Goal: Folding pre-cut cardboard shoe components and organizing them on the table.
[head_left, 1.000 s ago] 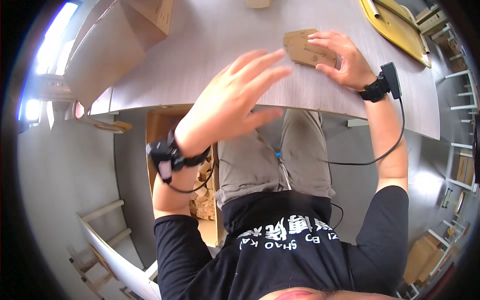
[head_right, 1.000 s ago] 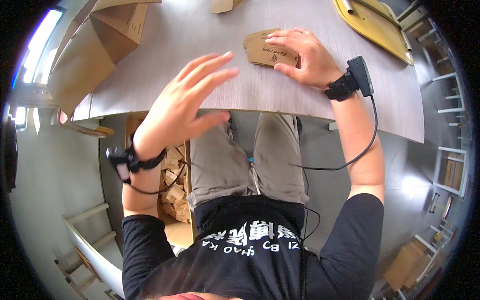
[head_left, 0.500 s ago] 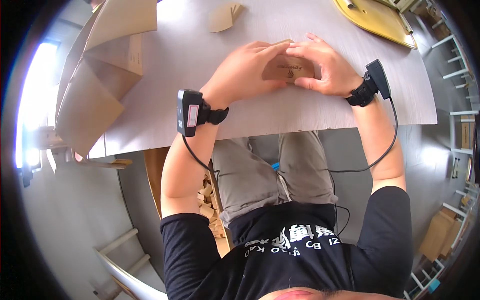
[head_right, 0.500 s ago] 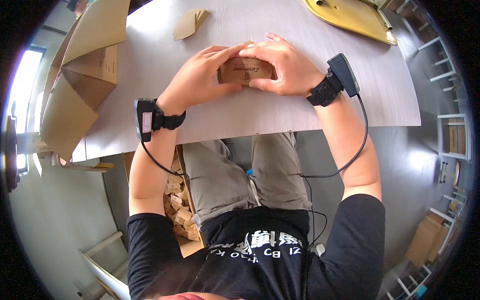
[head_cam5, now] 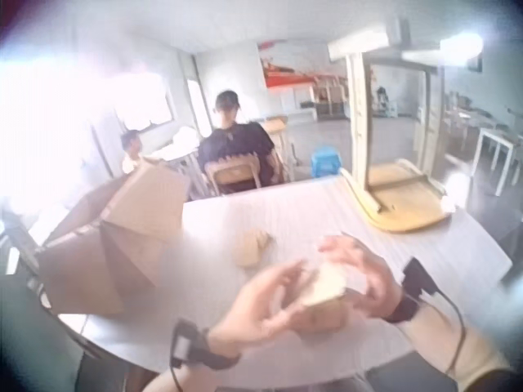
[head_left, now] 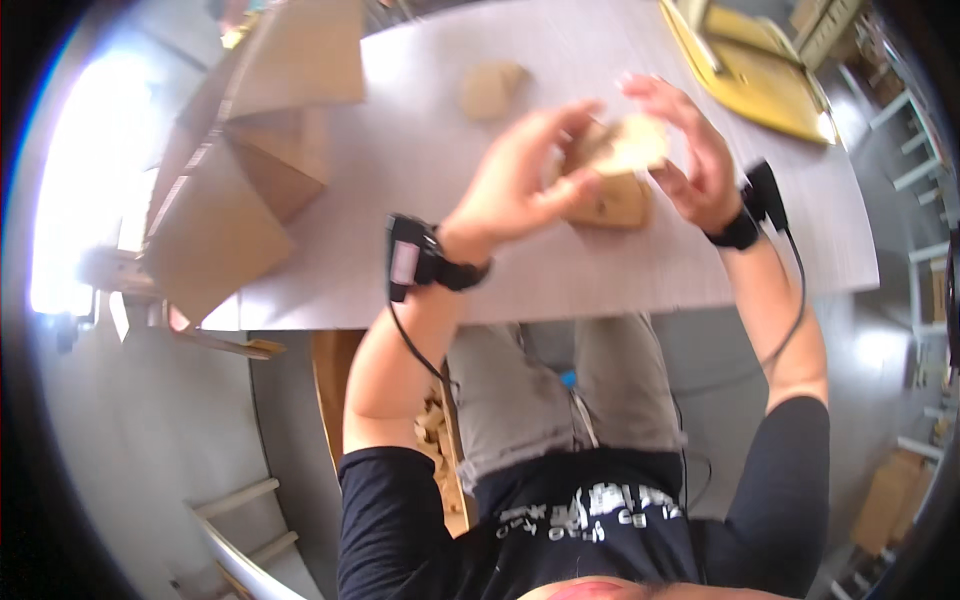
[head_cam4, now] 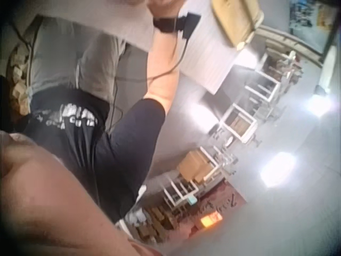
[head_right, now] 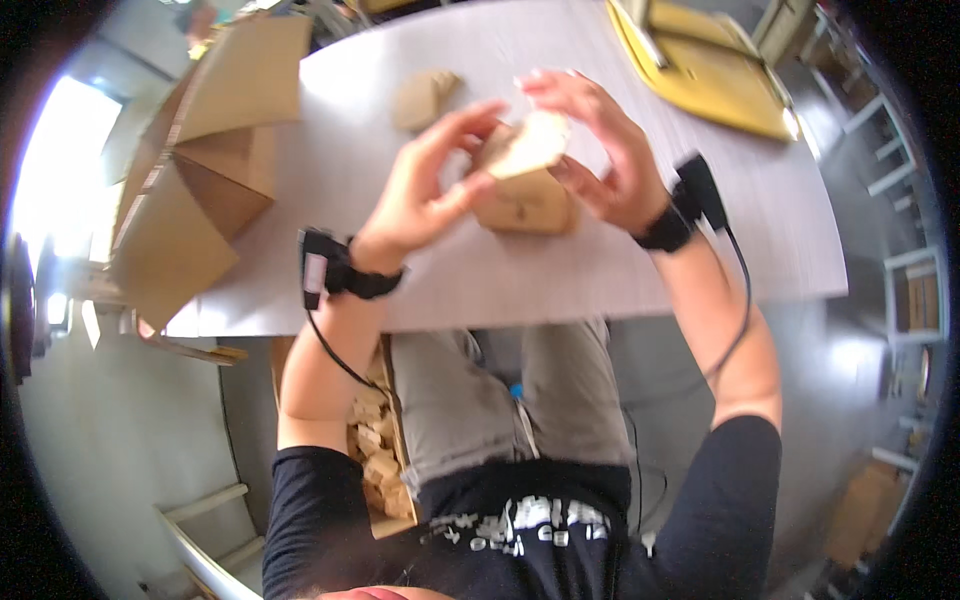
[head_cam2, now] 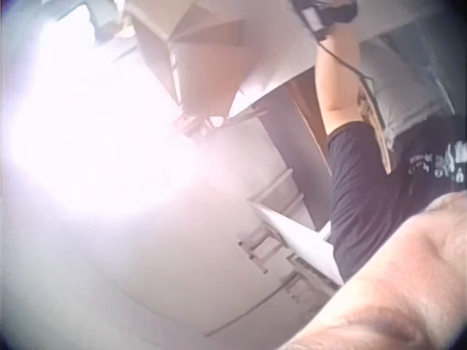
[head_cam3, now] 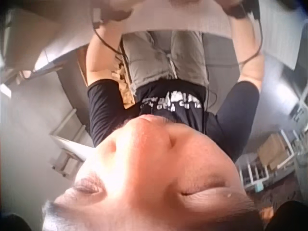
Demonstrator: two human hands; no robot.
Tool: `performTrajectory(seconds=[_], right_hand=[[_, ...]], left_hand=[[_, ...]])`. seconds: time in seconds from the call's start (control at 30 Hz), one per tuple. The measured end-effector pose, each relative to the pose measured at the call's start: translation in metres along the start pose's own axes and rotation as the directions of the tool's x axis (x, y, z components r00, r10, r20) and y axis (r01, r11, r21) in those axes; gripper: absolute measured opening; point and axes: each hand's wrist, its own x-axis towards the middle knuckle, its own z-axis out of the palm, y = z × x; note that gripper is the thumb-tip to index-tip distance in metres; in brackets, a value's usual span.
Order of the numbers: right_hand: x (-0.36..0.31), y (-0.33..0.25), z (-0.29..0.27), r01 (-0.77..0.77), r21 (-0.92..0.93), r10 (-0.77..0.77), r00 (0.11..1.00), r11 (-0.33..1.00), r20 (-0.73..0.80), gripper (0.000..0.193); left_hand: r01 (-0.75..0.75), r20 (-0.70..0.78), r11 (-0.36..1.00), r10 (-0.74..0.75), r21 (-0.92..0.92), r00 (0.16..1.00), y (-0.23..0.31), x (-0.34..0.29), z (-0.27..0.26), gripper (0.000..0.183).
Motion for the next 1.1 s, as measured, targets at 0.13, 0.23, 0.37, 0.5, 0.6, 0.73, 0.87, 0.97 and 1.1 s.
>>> performTrajectory(seconds=[0.13,0.23,0.37,0.5,0.6,0.73,0.87,0.97,1.1], right_hand=[[0.037,-0.021,-0.018,0.081,-0.051,-0.086,0.989,0.995,-0.120,0.005],[0.024,-0.025,-0.010,-0.096,0.141,0.103,0.994,0.985,-0.043,0.009],[0.007,-0.017,0.004,-0.218,0.327,0.180,0.973,0.920,0.141,0.022],[0.016,-0.019,-0.006,-0.272,0.377,0.202,0.956,0.885,0.213,0.026],[0.015,-0.015,-0.007,-0.238,0.356,0.165,0.961,0.904,0.224,0.024],[0.018,-0.018,-0.005,-0.289,0.383,0.182,0.939,0.877,0.292,0.022],[0.014,-0.016,-0.002,-0.241,0.322,0.168,0.956,0.915,0.240,0.010],[0.013,-0.016,-0.003,-0.145,0.084,0.139,0.988,0.986,0.072,0.019],[0.012,-0.017,-0.004,-0.062,-0.098,0.056,0.996,0.993,-0.064,0.035]], left_hand=[[0.017,0.053,0.901,0.006,-0.433,0.999,0.043,0.030,0.010,0.061],[0.059,0.212,0.831,0.073,-0.553,0.974,0.039,0.033,0.011,0.060],[0.206,0.460,0.775,0.120,-0.597,0.880,0.014,0.016,0.012,0.076],[0.368,0.533,0.638,0.081,-0.677,0.842,0.022,0.020,0.009,0.082],[0.416,0.585,0.723,-0.020,-0.552,0.811,0.025,0.023,0.012,0.070],[0.462,0.531,0.622,-0.086,-0.633,0.843,0.018,0.021,0.019,0.069],[0.500,0.535,0.576,-0.124,-0.646,0.835,0.011,0.019,0.024,0.062],[0.355,0.352,0.637,-0.139,-0.684,0.926,0.012,0.020,0.029,0.056],[0.370,0.342,0.641,-0.173,-0.673,0.923,0.015,0.020,0.025,0.055]])
